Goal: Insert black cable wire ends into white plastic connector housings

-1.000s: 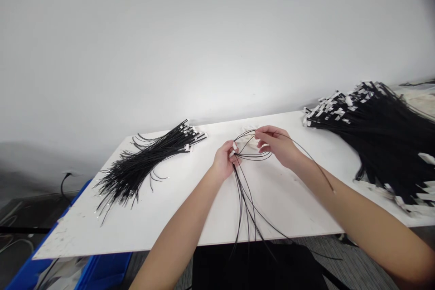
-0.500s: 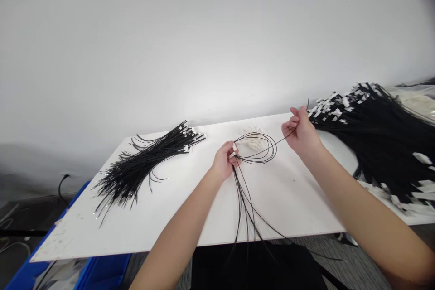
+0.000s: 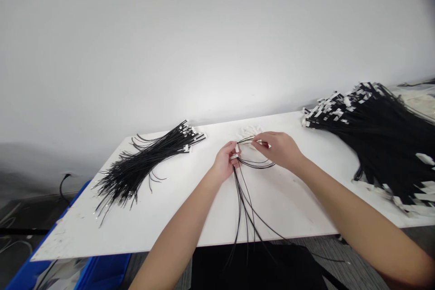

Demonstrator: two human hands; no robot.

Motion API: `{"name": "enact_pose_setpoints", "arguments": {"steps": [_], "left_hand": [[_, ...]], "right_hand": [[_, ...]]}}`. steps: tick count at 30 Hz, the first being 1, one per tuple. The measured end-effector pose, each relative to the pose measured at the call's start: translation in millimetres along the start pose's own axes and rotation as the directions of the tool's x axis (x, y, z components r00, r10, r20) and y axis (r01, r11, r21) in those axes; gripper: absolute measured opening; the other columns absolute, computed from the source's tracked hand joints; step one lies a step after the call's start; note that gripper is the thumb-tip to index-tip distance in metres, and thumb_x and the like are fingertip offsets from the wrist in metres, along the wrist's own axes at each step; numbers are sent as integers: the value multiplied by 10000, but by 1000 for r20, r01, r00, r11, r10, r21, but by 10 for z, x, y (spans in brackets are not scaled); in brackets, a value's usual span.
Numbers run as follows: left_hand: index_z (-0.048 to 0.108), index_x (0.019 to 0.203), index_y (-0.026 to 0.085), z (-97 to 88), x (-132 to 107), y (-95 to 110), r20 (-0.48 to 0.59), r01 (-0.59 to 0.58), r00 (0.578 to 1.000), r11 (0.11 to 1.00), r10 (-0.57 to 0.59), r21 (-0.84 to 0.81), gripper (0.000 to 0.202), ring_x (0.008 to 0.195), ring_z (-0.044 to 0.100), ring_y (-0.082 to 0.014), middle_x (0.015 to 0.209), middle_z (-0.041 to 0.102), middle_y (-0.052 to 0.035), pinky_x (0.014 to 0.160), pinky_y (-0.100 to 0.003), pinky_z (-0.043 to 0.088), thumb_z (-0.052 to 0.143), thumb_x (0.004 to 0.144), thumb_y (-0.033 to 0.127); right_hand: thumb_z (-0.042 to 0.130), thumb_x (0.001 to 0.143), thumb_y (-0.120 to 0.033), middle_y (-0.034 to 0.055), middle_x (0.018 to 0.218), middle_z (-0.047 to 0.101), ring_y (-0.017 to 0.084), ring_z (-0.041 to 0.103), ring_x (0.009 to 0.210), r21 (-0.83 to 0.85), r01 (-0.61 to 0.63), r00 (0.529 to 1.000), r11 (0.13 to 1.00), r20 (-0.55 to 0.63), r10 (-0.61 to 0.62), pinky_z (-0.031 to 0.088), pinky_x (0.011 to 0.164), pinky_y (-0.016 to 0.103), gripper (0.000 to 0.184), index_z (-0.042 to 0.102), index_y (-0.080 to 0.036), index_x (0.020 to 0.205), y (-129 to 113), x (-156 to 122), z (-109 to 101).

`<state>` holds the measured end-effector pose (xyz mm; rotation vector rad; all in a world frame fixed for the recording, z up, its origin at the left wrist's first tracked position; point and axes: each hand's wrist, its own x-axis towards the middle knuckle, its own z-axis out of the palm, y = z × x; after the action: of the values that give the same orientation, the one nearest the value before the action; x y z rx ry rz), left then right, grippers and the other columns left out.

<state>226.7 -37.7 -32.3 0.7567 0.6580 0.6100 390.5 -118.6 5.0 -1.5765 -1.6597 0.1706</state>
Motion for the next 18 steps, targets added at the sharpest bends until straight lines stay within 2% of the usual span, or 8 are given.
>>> {"name": "enact_pose_setpoints", "arguments": {"steps": [2,4,18], "left_hand": [[463,735,176,5,-12,14,13,11,1000,1000,-11,9,245,354,275,-21,606,427,42,346,-183,172,632,680,344],[471,746,178,12,-22,25,16,20,1000,1000,-20,14,235,355,275,-23,599,420,43,348,-181,172,624,689,347],[449,721,180,31,-38,26,29,17,999,1000,-17,9,232,354,260,-27,576,395,47,349,-184,164,621,687,332]], "right_hand": [[505,819,-369,-1,657,586,91,461,555,-171,76,997,982,1,-77,320,536,222,207,648,-222,789,15,-32,80],[490,832,-358,-8,666,597,86,474,553,-215,88,996,972,-5,-92,326,534,212,203,643,-227,810,32,-43,122],[485,843,-341,1,707,623,84,485,552,-165,123,987,979,-83,-138,358,540,208,206,638,-206,813,28,-54,120]]}}
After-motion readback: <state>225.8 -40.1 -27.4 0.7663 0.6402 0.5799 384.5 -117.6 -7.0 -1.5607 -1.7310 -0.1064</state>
